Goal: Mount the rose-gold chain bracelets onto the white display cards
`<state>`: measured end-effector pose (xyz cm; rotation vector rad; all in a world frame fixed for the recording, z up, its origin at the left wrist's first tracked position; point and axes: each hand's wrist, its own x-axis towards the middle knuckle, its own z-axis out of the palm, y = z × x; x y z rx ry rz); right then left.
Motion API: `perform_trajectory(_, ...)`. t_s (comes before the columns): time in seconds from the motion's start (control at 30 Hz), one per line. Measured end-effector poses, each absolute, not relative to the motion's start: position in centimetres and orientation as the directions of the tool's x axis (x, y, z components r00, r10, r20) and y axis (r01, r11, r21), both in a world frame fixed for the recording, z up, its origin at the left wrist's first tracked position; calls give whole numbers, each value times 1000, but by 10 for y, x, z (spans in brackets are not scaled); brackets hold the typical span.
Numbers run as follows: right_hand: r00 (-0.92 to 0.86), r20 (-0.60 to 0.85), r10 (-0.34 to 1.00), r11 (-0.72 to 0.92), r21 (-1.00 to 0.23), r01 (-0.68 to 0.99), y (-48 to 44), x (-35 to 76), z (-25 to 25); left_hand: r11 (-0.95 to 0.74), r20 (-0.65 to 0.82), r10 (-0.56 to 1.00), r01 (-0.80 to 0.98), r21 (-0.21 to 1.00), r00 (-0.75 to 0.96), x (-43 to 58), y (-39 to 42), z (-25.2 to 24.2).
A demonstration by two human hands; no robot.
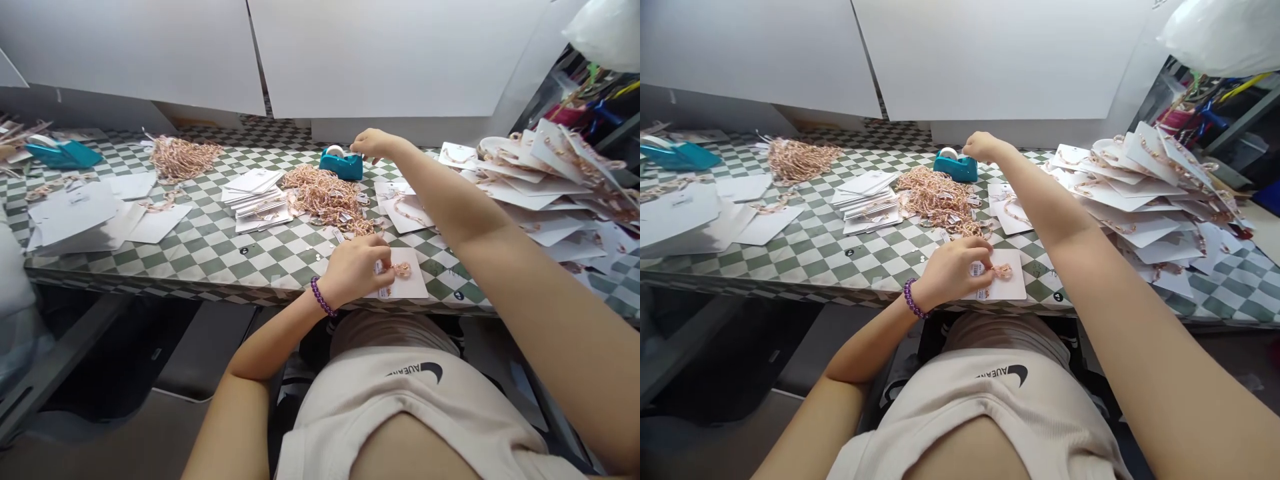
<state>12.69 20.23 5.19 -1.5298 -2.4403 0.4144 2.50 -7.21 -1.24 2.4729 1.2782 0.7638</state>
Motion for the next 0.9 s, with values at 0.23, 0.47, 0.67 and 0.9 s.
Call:
perform_trajectory(0.23,-329,-165,930,232,-430,872,206,115,71,-563,306,827,691,454,472,26,-72,-11)
perform_trajectory(0.47,-363,-211,908,220,-496,840,205,120,73,-570,314,821,679,463,476,25,-71,-13)
perform_trajectory(0.67,-430,-205,879,232,-603,763,220,139,60,-570,305,821,672,473,482,25,-71,-11)
perform_trajectory(0.9,-520,-128,845,344,-614,710,258,156,33,-571,313,821,668,478,477,27,-71,-13)
